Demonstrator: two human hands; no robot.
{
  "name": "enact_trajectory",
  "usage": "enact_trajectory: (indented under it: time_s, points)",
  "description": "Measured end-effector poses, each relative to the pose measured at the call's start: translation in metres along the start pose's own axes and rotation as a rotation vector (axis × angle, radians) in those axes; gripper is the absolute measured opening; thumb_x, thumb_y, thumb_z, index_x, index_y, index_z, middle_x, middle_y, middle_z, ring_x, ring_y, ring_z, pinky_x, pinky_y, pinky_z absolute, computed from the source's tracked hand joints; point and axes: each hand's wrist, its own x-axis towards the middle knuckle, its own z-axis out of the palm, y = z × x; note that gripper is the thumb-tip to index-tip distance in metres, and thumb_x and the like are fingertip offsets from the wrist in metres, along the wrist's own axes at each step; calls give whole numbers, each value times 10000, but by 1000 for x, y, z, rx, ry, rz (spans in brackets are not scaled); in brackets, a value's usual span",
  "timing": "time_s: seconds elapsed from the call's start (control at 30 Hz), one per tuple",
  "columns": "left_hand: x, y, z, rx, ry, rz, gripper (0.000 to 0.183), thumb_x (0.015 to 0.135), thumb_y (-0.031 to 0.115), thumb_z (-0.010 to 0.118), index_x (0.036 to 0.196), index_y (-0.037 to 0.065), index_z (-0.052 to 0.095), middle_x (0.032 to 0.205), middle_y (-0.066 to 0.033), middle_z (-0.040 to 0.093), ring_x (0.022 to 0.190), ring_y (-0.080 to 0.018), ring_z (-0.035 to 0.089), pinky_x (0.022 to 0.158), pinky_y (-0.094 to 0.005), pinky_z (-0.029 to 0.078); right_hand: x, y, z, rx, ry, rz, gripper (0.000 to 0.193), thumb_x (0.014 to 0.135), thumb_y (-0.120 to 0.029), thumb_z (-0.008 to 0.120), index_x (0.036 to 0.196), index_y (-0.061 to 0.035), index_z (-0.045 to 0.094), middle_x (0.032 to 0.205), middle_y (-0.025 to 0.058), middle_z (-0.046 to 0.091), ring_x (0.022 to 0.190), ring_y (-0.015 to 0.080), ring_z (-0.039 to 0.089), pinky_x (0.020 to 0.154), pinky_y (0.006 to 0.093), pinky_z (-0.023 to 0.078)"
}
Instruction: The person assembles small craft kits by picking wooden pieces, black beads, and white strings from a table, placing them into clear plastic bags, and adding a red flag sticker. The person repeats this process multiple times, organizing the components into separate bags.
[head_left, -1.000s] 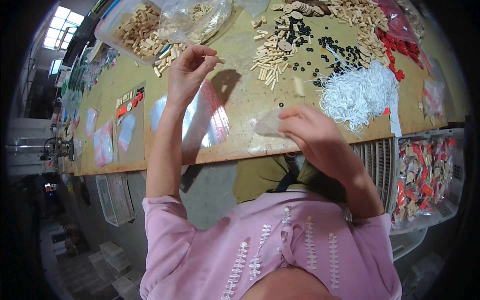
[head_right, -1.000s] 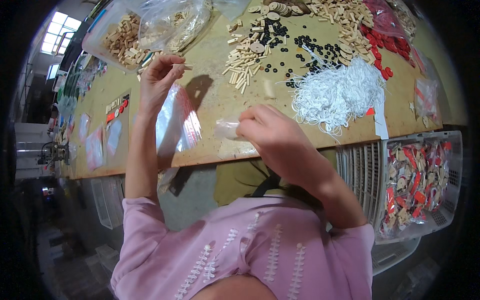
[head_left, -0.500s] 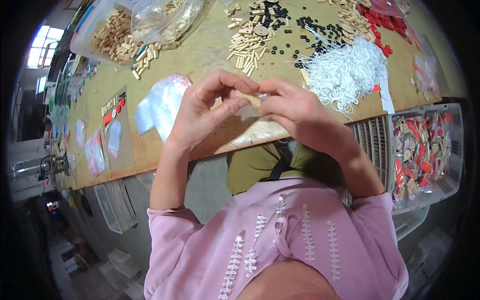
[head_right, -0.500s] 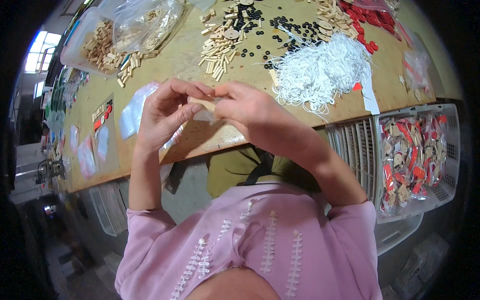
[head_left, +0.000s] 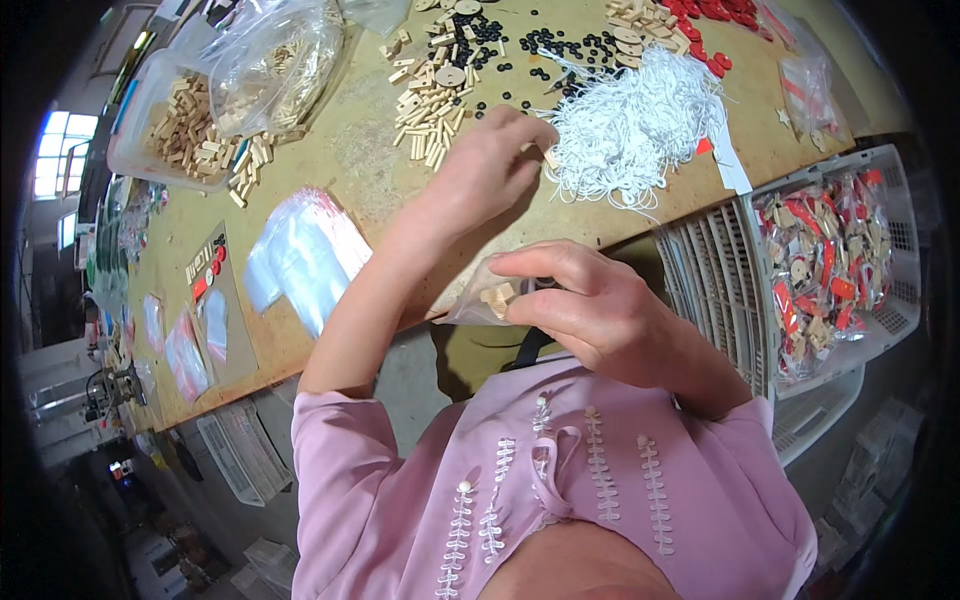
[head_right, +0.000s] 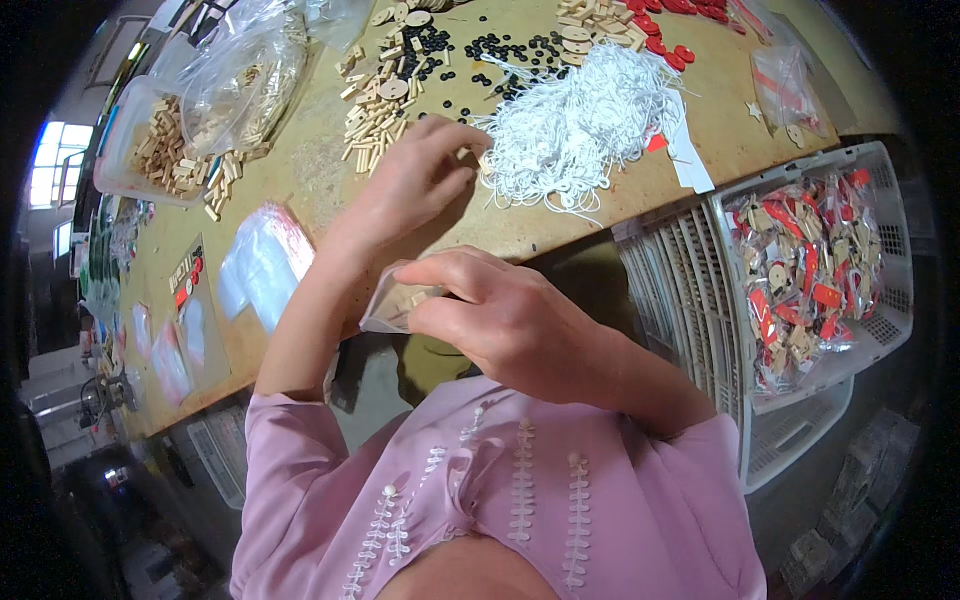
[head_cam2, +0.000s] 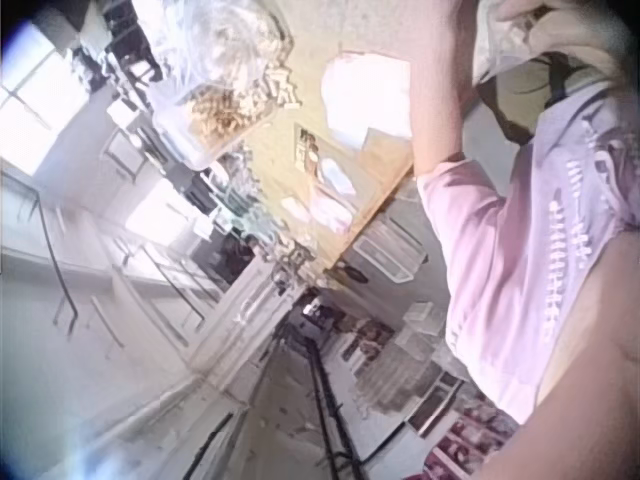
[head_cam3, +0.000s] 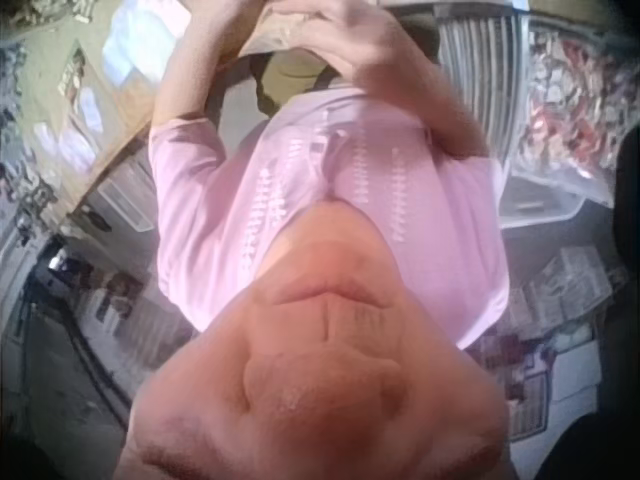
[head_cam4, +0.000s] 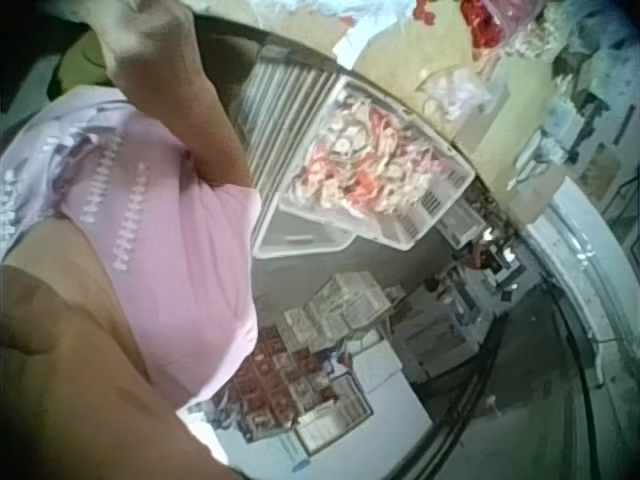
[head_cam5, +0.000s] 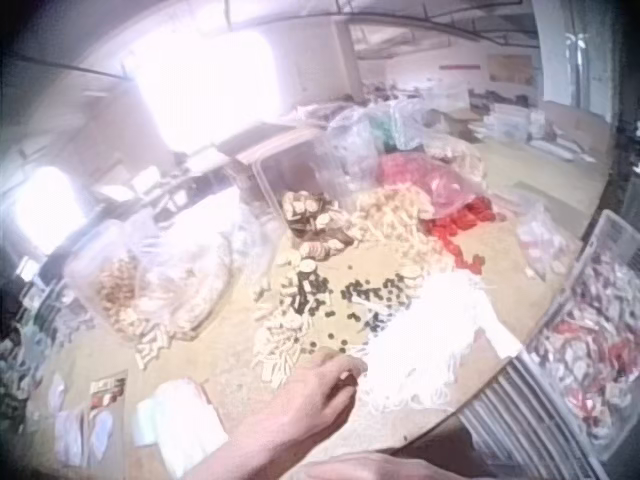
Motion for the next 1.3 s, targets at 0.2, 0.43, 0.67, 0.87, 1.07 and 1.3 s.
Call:
enact_trajectory:
  time_s: [0.2, 0.43, 0.67, 0.87, 1.07, 1.3]
  points:
    - [-1, 3, -15, 221, -127, -37, 144, 910, 152, 682, 1028, 69, 671, 929, -144, 676, 842, -348, 680, 750, -428, 547, -12, 7, -11, -62, 52, 29, 148, 830, -10, 649, 977, 0, 659, 1144, 161, 657, 1010, 335, 678, 864, 398, 567]
    - [-42, -30, -122, 262, -90, -481, 212, 918, 219, 723, 1034, 42, 713, 902, -145, 742, 829, -286, 718, 761, -392, 562, -7, 17, -19, -62, 149, 1, 202, 800, 59, 667, 984, -23, 659, 916, 92, 609, 845, 309, 627, 746, 392, 526]
    - [-23, -84, -115, 210, 184, -453, 277, 909, 226, 735, 1096, 21, 731, 1005, -138, 745, 875, -225, 718, 802, -349, 565, 9, 23, -9, -30, 161, -20, 240, 810, 78, 685, 1017, -38, 651, 946, 100, 612, 869, 322, 621, 765, 420, 513]
    - [-10, -121, -95, 101, 168, -337, 370, 843, 182, 801, 1122, -28, 677, 954, -124, 723, 852, -215, 695, 788, -339, 563, 12, 20, -12, -46, 104, 28, 245, 801, 88, 682, 1007, -39, 644, 977, 105, 624, 890, 332, 629, 779, 422, 519]
    - [-29, -124, -98, -200, 148, -433, 209, 925, 55, 744, 1118, 25, 670, 993, -22, 677, 898, -86, 634, 790, -248, 530, 12, 25, -12, -88, 100, 59, 230, 796, 79, 701, 984, -38, 638, 990, 109, 632, 912, 329, 643, 791, 411, 528]
    - [-18, -121, -83, -245, 273, -524, 234, 879, 95, 784, 1073, 5, 688, 830, -29, 688, 727, -103, 652, 654, -273, 533, 15, 25, 1, -9, 69, 78, 257, 788, 142, 703, 989, -15, 673, 1027, 124, 652, 956, 312, 671, 820, 381, 556]
